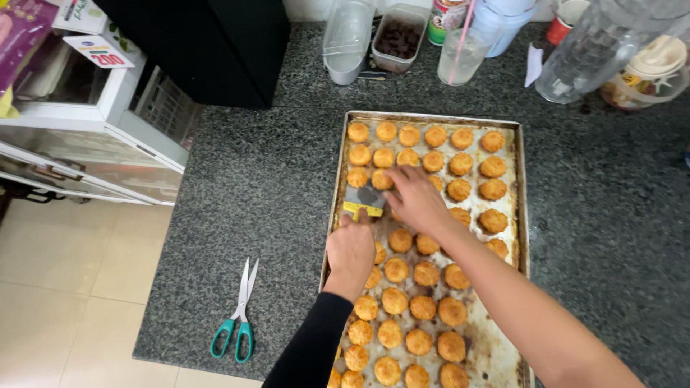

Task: The person removes a tray of small pastries from a rack, places it on a counter, and then uses a small scraper to loosen each pastry from the tray by hand.

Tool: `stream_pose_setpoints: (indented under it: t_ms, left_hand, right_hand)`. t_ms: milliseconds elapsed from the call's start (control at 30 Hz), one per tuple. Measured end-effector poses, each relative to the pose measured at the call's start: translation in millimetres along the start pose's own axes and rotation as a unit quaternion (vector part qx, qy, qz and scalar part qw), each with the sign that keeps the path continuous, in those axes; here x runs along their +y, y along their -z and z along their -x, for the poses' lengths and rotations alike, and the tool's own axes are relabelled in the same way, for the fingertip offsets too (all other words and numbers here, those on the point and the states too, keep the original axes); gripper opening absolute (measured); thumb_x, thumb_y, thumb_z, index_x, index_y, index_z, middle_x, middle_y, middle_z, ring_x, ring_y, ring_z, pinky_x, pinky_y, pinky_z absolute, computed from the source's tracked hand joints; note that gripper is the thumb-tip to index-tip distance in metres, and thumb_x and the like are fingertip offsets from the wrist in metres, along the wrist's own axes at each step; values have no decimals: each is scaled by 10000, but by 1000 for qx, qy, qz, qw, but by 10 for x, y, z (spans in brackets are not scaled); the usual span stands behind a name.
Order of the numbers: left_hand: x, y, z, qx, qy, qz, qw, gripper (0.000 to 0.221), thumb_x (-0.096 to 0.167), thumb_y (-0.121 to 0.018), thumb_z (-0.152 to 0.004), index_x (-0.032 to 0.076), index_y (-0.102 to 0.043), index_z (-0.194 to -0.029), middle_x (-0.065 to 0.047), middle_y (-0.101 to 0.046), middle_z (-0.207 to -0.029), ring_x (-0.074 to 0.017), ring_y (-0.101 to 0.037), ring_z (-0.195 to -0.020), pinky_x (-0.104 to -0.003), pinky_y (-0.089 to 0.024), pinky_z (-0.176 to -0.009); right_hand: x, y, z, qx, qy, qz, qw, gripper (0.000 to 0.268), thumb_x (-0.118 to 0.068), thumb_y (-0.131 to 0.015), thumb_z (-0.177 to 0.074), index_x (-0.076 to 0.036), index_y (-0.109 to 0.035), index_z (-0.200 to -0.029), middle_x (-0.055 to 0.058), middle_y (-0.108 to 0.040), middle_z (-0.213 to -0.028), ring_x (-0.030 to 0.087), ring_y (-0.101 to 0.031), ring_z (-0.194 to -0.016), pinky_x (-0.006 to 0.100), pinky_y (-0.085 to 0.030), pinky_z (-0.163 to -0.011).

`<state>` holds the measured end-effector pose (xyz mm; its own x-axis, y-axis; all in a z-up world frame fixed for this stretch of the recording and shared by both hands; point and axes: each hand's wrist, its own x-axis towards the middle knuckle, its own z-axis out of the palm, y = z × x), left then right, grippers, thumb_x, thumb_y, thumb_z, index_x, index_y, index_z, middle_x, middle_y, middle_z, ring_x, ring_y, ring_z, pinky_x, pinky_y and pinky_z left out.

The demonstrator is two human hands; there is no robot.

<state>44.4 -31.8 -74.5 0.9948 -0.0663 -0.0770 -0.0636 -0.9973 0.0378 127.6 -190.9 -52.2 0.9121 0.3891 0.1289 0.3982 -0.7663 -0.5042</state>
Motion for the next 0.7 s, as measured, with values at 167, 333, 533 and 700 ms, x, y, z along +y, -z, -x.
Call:
stream_pose_setpoints:
  t_ms: [167, 333, 533, 700]
  left_hand:
    - [-174, 282, 173, 4, 13, 35, 999, 390, 181, -592, -911, 119, -656, -1291, -157, -688, -964, -278, -744, -662, -392, -592, -546]
    - [-388, 505, 312, 24, -22, 13, 999, 333, 154, -595, -894, 140, -696, -1211, -138, -680, -912, -278, -736, -662, -392, -584, -525]
    - [-747, 920, 611, 16, -56, 9, 998, 283, 174, -590, -921, 141, -713, -1174, -134, -679, -889, -278, -733, -650, -401, -572, -507]
    - [-1064, 1338, 874, -46, -32, 29, 998, 292, 212, -614, -899, 188, -732, -1165, -140, -678, -868, -320, -726, -653, -452, -576, -534]
  right_hand:
    - [-111, -136, -370, -109, 25, 3, 994, 634, -271, -745, -823, -179, -530, -1412, 165, -592, -1335, 393, -537, -1238, 487, -464, -1022]
    - [-91, -350, -455, -233, 6, 19, 972, 636, -316, -725, -878, -267, -495, -1469, 170, -557, -1391, 385, -505, -1324, 490, -456, -1061]
    - [-102, -346, -370, -226, 16, -3, 974, 603, -314, -714, -902, -271, -495, -1462, 171, -515, -1475, 395, -496, -1364, 497, -447, -1106]
    - [-344, -209, -343, -280, -22, 19, 960, 723, -368, -732, -877, -341, -411, -1524, 96, -407, -1552, 403, -335, -1451, 538, -337, -1167]
